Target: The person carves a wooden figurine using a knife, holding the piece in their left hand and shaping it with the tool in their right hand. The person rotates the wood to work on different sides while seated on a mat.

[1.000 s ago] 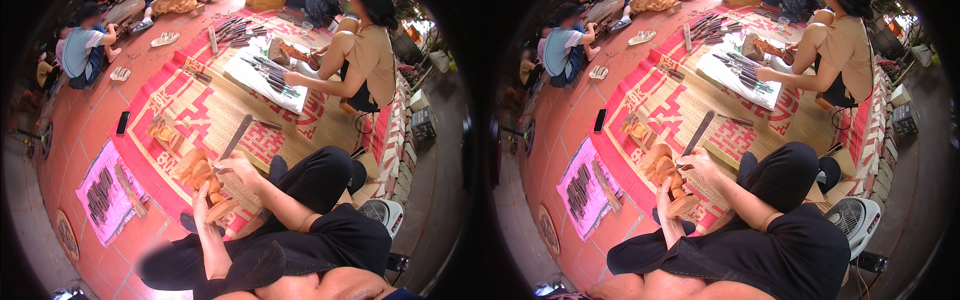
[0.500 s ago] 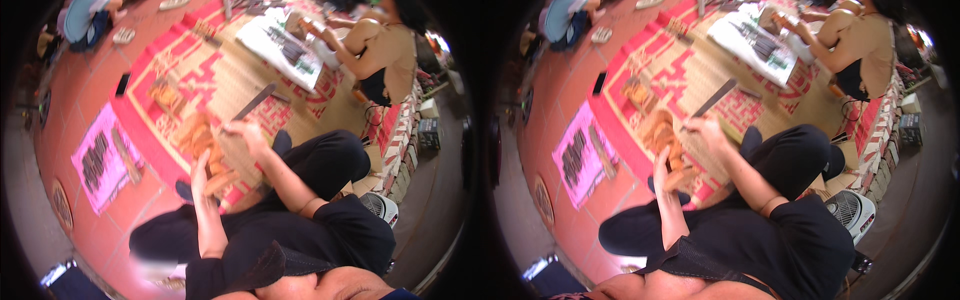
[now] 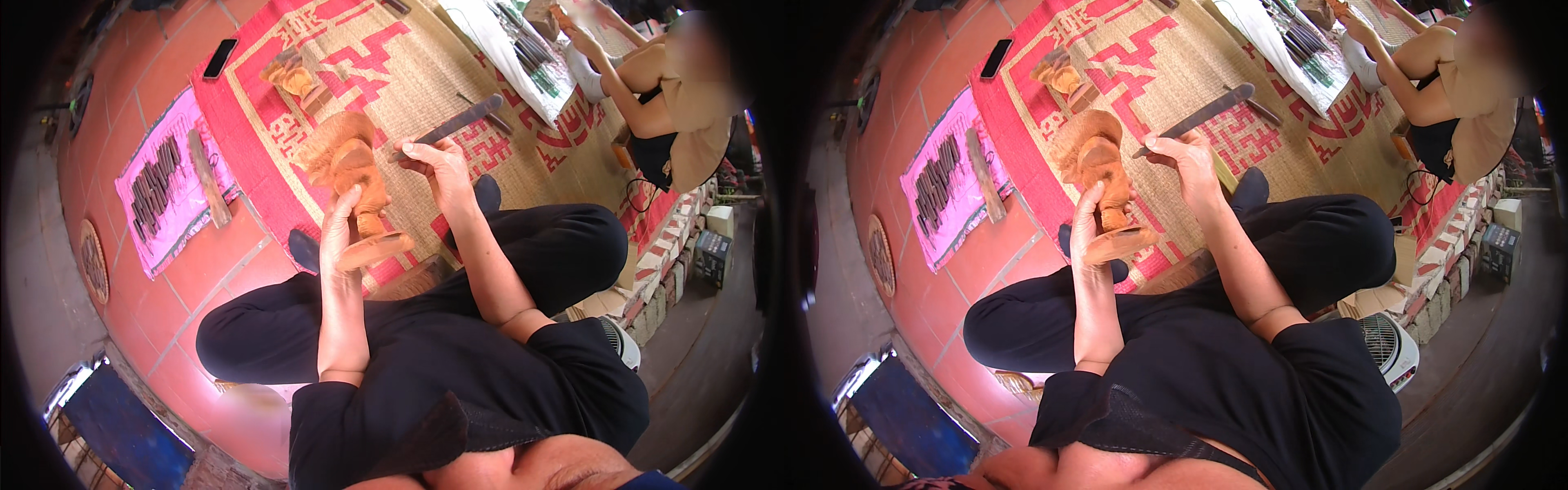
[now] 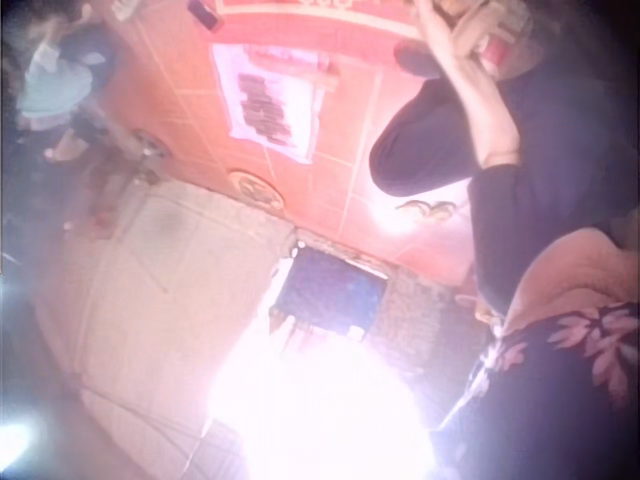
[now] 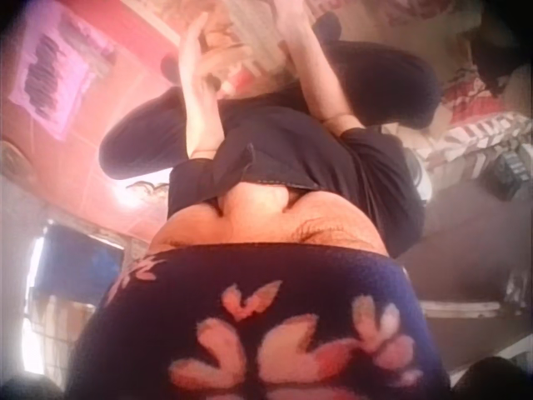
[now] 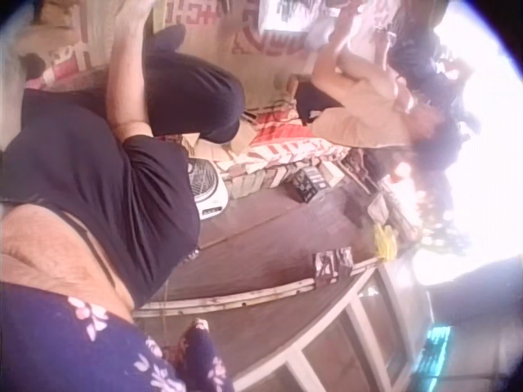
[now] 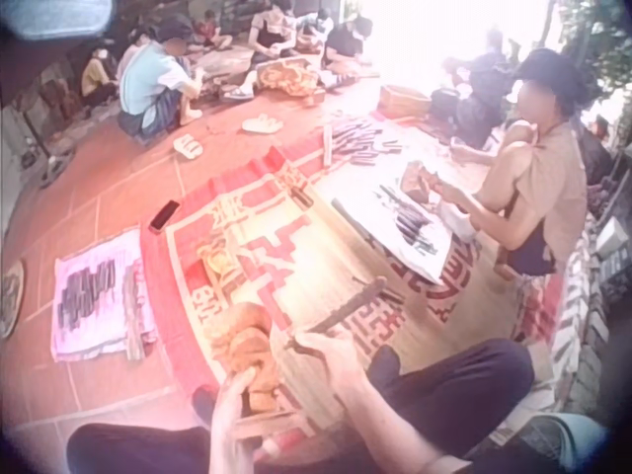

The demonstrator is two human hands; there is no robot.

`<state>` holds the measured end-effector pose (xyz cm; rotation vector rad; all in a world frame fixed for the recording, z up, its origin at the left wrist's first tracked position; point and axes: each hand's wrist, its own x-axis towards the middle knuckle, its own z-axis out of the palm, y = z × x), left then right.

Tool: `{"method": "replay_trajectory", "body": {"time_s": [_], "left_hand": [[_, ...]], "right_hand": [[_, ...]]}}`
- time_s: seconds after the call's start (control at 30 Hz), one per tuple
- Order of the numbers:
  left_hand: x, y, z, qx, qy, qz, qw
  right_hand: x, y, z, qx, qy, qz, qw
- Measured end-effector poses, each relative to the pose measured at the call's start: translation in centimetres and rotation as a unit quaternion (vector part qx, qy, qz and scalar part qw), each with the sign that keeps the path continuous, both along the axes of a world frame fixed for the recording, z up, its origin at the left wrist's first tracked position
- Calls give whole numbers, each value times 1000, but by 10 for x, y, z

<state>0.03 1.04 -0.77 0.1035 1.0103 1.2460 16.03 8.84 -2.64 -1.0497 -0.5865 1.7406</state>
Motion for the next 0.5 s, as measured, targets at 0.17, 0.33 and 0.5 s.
{"method": "replay_trajectory", "body": {"time_s": [0.17, 0.33, 0.5], "left_hand": [[-3, -2, -1, -25, -162, 12, 986], [-4, -2, -6, 43, -174, -4, 984], [1, -2, 3, 55, -127, 10, 990]], "right_hand": [[1, 1, 5, -6, -5, -3, 1000], [-2, 0, 6, -14, -10, -2, 1000], [-1, -1, 6, -10, -7, 7, 1000]]}}
